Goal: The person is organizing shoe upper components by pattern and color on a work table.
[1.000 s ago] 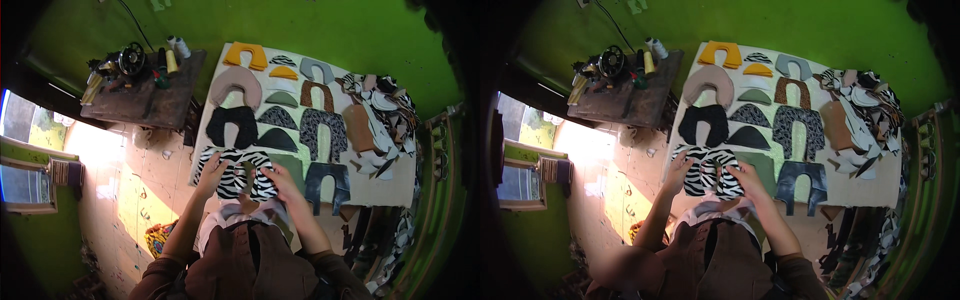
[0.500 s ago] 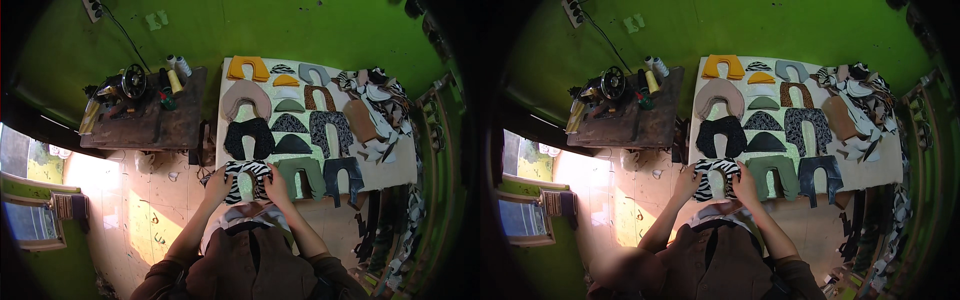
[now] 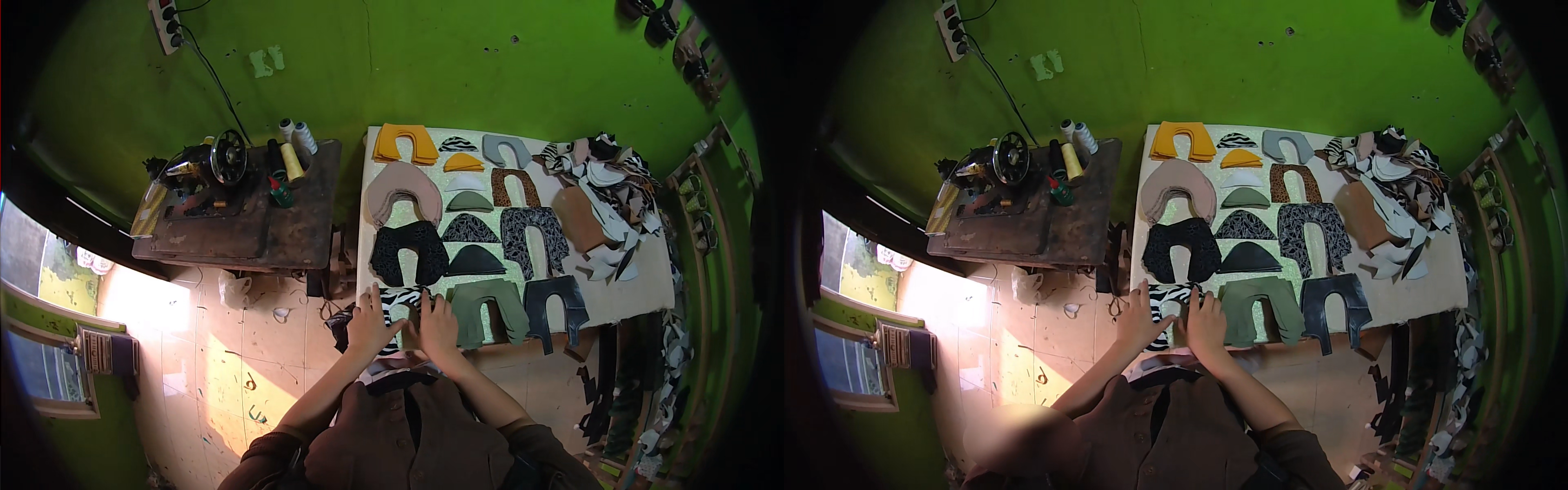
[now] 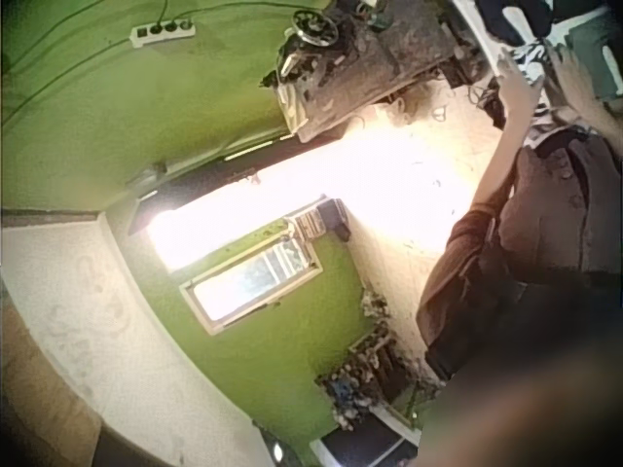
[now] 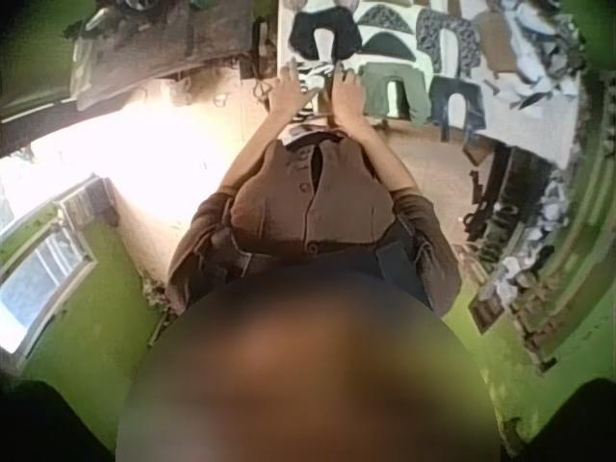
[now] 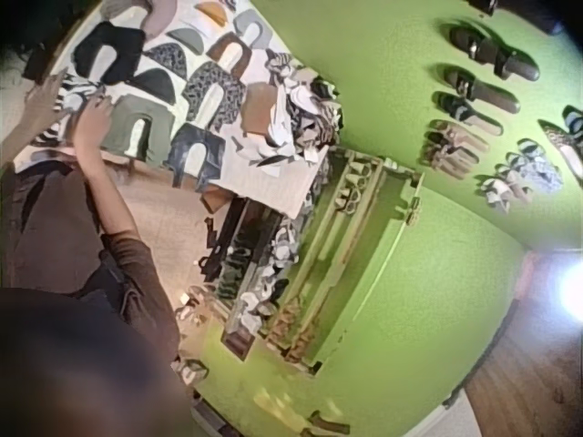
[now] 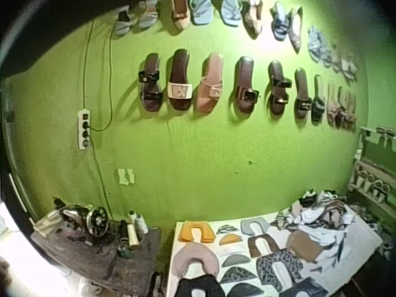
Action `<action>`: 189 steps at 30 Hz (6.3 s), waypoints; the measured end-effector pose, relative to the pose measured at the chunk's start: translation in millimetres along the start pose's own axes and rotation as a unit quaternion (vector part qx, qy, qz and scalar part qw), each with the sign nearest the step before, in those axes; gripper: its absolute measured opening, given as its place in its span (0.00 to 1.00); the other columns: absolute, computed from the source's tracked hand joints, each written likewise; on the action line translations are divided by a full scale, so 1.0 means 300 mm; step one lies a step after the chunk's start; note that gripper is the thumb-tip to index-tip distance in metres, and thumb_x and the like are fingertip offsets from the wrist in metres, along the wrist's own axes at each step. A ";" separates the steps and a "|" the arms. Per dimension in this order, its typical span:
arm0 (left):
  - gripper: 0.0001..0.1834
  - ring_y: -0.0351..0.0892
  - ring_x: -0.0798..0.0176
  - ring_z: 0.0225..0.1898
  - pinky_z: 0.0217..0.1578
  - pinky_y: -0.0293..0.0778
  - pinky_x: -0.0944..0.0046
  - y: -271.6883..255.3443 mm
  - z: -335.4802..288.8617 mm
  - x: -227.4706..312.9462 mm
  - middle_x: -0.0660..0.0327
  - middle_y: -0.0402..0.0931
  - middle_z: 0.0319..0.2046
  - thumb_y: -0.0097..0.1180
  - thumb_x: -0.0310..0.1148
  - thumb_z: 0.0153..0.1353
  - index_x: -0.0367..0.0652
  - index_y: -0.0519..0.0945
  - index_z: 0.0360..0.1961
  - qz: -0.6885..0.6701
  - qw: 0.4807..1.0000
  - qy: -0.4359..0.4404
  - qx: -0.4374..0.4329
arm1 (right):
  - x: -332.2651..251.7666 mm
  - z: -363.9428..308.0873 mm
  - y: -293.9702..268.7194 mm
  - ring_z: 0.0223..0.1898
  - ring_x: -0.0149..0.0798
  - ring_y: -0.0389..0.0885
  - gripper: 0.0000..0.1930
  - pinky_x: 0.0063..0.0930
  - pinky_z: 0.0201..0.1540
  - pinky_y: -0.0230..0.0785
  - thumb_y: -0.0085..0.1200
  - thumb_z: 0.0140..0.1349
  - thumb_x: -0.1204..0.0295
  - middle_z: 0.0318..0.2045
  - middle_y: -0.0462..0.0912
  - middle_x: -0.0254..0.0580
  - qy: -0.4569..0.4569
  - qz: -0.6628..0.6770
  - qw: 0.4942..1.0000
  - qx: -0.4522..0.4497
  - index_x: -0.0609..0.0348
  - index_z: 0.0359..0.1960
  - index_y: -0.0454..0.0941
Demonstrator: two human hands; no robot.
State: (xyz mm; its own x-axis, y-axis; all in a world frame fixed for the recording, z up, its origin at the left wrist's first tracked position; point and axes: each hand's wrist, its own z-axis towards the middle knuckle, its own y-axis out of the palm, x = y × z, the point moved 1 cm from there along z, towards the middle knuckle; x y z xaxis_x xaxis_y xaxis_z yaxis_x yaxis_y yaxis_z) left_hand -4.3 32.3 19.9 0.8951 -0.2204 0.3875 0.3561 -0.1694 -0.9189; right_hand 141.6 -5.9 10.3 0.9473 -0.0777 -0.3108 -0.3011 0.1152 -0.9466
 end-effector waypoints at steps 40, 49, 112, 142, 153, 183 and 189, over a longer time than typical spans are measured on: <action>0.24 0.69 0.53 0.43 0.43 0.68 0.59 0.061 0.098 -0.013 0.53 0.69 0.40 0.62 0.37 0.43 0.38 0.72 0.40 0.087 0.984 0.143 0.054 | 0.050 0.146 0.106 0.43 0.39 0.70 0.15 0.36 0.52 0.61 0.52 0.48 0.67 0.36 0.72 0.39 -0.232 -0.037 0.971 0.041 0.59 0.38 0.74; 0.20 0.70 0.53 0.41 0.40 0.68 0.58 0.075 0.090 -0.018 0.55 0.69 0.36 0.61 0.36 0.43 0.38 0.72 0.37 0.076 0.981 0.158 0.084 | 0.049 0.136 0.105 0.40 0.39 0.71 0.12 0.35 0.52 0.61 0.48 0.50 0.71 0.32 0.72 0.39 -0.236 -0.051 0.968 0.067 0.59 0.37 0.74; 0.07 0.74 0.49 0.33 0.35 0.68 0.55 0.208 0.205 1.493 0.52 0.75 0.29 0.51 0.27 0.51 0.38 0.76 0.32 -0.092 0.965 0.082 0.233 | 1.639 -0.016 -0.846 0.41 0.47 0.71 0.11 0.39 0.45 0.62 0.49 0.51 0.75 0.36 0.74 0.43 0.003 0.135 0.959 0.251 0.59 0.37 0.76; 0.09 0.75 0.50 0.36 0.37 0.70 0.56 0.291 0.415 1.902 0.54 0.76 0.32 0.51 0.29 0.52 0.39 0.77 0.35 -0.165 0.943 0.111 0.268 | 1.851 0.461 -1.191 0.37 0.45 0.74 0.04 0.37 0.42 0.63 0.50 0.55 0.70 0.30 0.77 0.39 -0.229 0.169 0.927 0.245 0.56 0.30 0.74; 0.21 0.76 0.55 0.39 0.44 0.69 0.62 0.218 0.438 1.987 0.54 0.75 0.36 0.57 0.32 0.53 0.36 0.71 0.48 -0.238 0.889 0.161 0.358 | 1.832 0.346 -1.354 0.34 0.41 0.74 0.06 0.29 0.40 0.65 0.50 0.57 0.73 0.30 0.77 0.42 -0.242 0.417 0.870 0.104 0.61 0.34 0.74; 0.13 0.75 0.70 0.21 0.23 0.72 0.72 0.414 0.254 1.728 0.63 0.75 0.20 0.46 0.37 0.64 0.36 0.76 0.37 -0.696 0.709 -0.099 0.060 | 1.801 0.247 -0.963 0.22 0.34 0.72 0.13 0.26 0.27 0.64 0.53 0.58 0.64 0.23 0.75 0.42 -0.185 0.392 0.900 -0.056 0.65 0.32 0.77; 0.15 0.71 0.69 0.19 0.22 0.70 0.71 0.310 0.255 1.664 0.64 0.71 0.19 0.45 0.39 0.64 0.36 0.73 0.38 -0.731 0.628 -0.141 0.227 | 1.679 0.298 -0.898 0.45 0.47 0.70 0.22 0.34 0.47 0.63 0.55 0.54 0.62 0.42 0.73 0.45 -0.237 0.261 0.936 0.010 0.60 0.48 0.70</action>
State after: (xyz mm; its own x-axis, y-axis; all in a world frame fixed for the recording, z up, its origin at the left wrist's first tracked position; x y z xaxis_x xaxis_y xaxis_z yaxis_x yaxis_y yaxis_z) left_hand 496.1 -19.9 122.3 -0.4874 0.0420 0.8721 0.8355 0.3126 0.4519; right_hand 709.5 12.6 116.4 0.6148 0.4426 -0.6528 -0.7390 0.0343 -0.6728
